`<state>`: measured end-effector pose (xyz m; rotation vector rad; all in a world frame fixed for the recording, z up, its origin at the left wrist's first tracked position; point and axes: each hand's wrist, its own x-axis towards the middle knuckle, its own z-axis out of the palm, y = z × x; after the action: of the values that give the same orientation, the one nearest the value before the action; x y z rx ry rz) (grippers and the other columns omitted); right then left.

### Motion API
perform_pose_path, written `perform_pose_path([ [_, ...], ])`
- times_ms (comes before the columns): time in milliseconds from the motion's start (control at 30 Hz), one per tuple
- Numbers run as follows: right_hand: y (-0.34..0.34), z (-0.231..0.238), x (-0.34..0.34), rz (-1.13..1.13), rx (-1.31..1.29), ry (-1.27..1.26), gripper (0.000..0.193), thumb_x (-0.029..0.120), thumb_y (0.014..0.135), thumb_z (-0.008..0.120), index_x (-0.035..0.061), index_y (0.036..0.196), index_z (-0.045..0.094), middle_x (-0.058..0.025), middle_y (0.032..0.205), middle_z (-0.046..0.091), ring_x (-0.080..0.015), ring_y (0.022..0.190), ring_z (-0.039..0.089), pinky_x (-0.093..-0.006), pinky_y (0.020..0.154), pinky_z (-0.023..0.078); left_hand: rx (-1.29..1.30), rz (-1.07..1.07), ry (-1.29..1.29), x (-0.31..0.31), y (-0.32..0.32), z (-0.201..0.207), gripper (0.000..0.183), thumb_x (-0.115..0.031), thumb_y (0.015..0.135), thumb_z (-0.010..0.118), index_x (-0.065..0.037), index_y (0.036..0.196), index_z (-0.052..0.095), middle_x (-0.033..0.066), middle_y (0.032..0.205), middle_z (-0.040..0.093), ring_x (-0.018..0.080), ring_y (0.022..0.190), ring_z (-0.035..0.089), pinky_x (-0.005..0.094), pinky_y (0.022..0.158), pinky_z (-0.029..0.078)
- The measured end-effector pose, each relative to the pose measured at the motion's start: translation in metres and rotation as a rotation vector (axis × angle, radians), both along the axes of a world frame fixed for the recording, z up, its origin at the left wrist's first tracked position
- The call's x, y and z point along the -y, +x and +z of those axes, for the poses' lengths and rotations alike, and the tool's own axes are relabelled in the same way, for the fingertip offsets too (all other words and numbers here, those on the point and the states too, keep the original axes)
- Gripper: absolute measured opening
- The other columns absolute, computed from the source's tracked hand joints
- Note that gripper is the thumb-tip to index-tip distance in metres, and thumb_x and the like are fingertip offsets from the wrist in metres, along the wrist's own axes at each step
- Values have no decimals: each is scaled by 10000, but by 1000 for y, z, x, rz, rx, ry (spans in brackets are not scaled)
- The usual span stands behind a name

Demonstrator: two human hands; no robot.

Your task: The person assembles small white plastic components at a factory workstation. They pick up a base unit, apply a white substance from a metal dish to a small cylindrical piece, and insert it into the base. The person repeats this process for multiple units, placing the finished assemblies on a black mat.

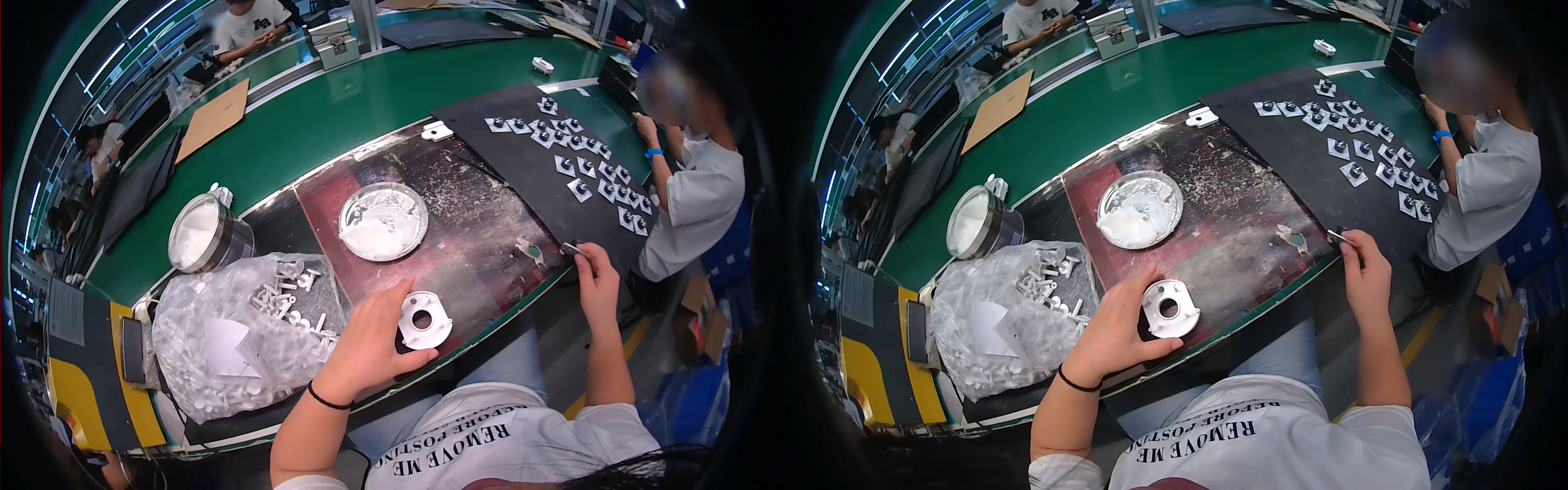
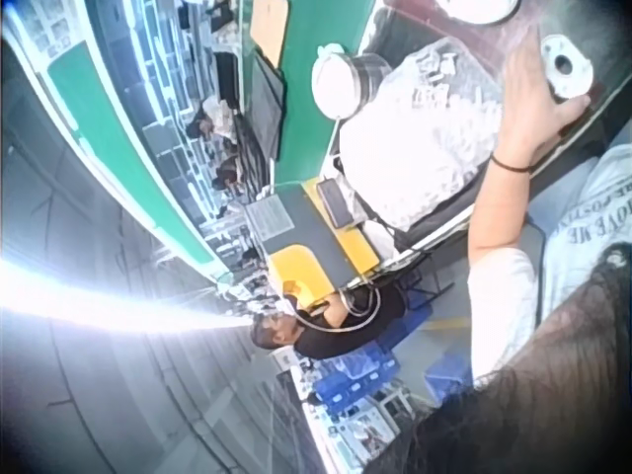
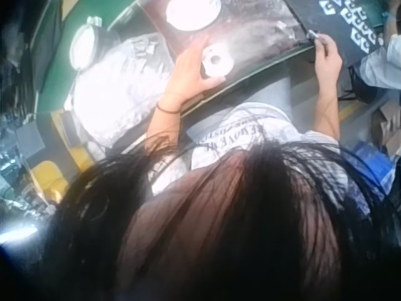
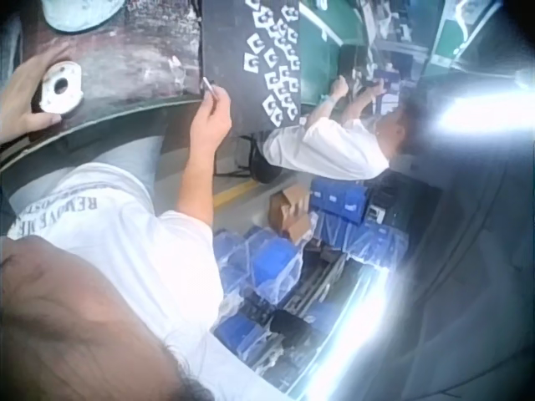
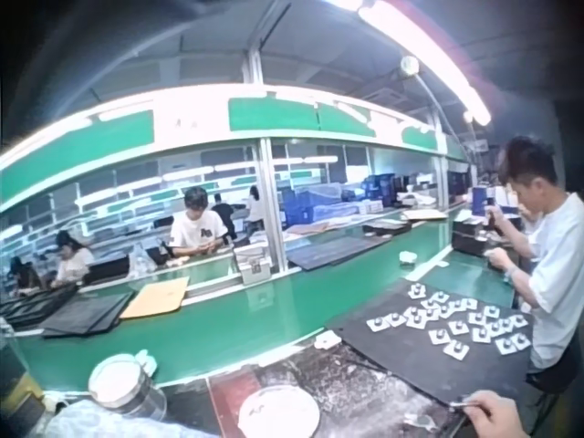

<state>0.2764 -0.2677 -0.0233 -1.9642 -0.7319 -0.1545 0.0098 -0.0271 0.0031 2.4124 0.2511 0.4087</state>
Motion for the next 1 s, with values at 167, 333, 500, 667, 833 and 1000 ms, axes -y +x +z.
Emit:
perform_pose_path([
  [167, -41, 13, -28, 408, -418, 295, 231, 38, 889, 598, -5, 1106, 532, -29, 885, 621, -48, 800, 555, -193, 710, 440, -1, -13, 12, -1, 1, 3, 911, -330, 634, 790, 3, 1356, 346, 201, 1157, 558, 369, 1067, 530, 441, 934, 396],
  [333, -77, 23, -83, 765, -892, 128, 255, 70, 869, 643, -6, 1090, 540, -19, 871, 597, -47, 778, 538, -200, 693, 441, -29, 7, -14, 0, 2, 0, 978, -292, 609, 819, 5, 1379, 294, 199, 1178, 569, 380, 1103, 527, 424, 959, 390],
  [500, -78, 30, -125, 979, -936, -84, 228, 95, 850, 672, -3, 1023, 560, 14, 783, 574, -33, 715, 509, -198, 634, 415, -43, 26, -16, 0, 3, 0, 981, -299, 613, 820, 7, 1381, 291, 196, 1176, 572, 372, 1100, 533, 417, 950, 397],
  [667, -86, 15, -133, 960, -896, -71, 177, 84, 842, 679, 10, 953, 563, 21, 760, 571, -29, 694, 519, -188, 619, 420, -24, 37, -2, 1, 1, 0, 987, -309, 614, 820, 8, 1384, 290, 187, 1181, 567, 362, 1094, 528, 418, 942, 399],
  [833, -94, 9, -130, 891, -905, -28, 162, 93, 838, 686, 12, 924, 575, 24, 757, 569, -22, 682, 508, -183, 581, 417, -37, 41, -17, 1, 0, -2, 993, -310, 616, 819, 2, 1392, 283, 174, 1191, 560, 354, 1100, 514, 426, 949, 388],
  [1000, -92, 13, -132, 904, -801, -87, 148, 106, 833, 690, 15, 870, 579, 21, 738, 568, -21, 654, 490, -193, 559, 411, -17, 34, -7, 1, 0, -3, 999, -309, 624, 816, -12, 1403, 266, 165, 1194, 559, 349, 1103, 511, 426, 950, 385],
])
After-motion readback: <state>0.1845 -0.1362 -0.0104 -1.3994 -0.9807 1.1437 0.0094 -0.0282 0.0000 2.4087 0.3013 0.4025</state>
